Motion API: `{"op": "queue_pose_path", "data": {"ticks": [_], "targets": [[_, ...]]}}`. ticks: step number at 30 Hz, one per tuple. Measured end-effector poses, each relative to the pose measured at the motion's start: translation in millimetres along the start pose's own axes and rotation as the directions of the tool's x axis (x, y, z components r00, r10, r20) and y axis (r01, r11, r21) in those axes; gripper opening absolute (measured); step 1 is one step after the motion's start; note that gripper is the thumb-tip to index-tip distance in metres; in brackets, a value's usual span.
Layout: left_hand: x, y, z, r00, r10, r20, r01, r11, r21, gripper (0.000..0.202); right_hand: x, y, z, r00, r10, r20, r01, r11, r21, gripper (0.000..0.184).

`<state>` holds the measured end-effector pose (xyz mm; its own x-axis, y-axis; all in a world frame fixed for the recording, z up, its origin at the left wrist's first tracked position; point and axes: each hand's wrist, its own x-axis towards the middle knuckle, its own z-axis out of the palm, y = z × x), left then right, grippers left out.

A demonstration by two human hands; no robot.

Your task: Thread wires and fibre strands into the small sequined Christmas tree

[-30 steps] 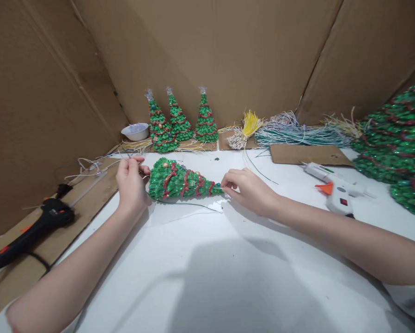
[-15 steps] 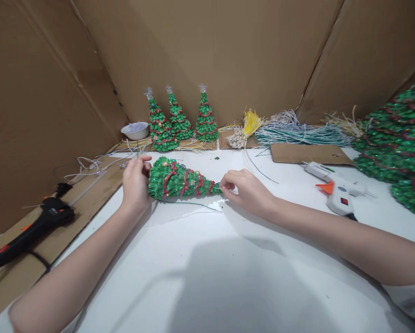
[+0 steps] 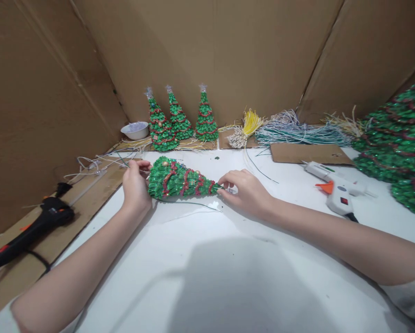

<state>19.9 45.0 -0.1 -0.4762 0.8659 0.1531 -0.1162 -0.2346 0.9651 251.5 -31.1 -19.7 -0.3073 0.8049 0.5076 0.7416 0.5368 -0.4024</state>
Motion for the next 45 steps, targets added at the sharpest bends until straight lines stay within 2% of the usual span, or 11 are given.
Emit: {"op": "queue_pose_path", "data": {"ticks": [7,12,18,22,29,34,39,45], "targets": [[3,2,-5.3,0.999,0.047,-0.001,-0.046,0.983,0.178,0.044,1,-2,-2,0.996,0.075,0.045,-0.072,0.996,-0.059,0.009],[1,6,-6.9,0.998,0.024,0.06,-0.039,0.964,0.265,0.047,2,-7,-6,0.985,0.148,0.085,-0.14,0.986,-0.085,0.009],[5,-1,-6.4,0.992,-0.033,0.124,0.006,0.978,0.21,0.021,0,-9,-6,0.974,0.209,0.091,-0.196,0.972,-0.132,0.009],[6,-4,-6.5,0.984,-0.061,0.168,0.038,0.99,0.136,0.006,-2,-6,-2,0.989,0.147,0.035,-0.144,0.986,-0.079,0.006],[3,1,-6.2,0.98,-0.08,0.182,0.054,0.988,0.142,0.012,-4,0,8,0.998,-0.032,-0.05,0.028,0.996,-0.085,0.011],[4,9,-5.0,0.984,-0.056,0.17,0.033,0.991,0.132,0.012,-6,3,11,0.99,-0.127,-0.068,0.114,0.979,-0.171,0.016],[0,17,-3.7,0.976,-0.079,0.204,0.064,0.995,0.078,0.012,-9,3,12,0.961,-0.262,-0.091,0.22,0.92,-0.325,0.025],[-2,17,-2.9,0.971,-0.144,0.189,0.144,0.99,0.012,0.01,-7,2,13,0.957,-0.28,-0.074,0.227,0.883,-0.41,0.025]]}}
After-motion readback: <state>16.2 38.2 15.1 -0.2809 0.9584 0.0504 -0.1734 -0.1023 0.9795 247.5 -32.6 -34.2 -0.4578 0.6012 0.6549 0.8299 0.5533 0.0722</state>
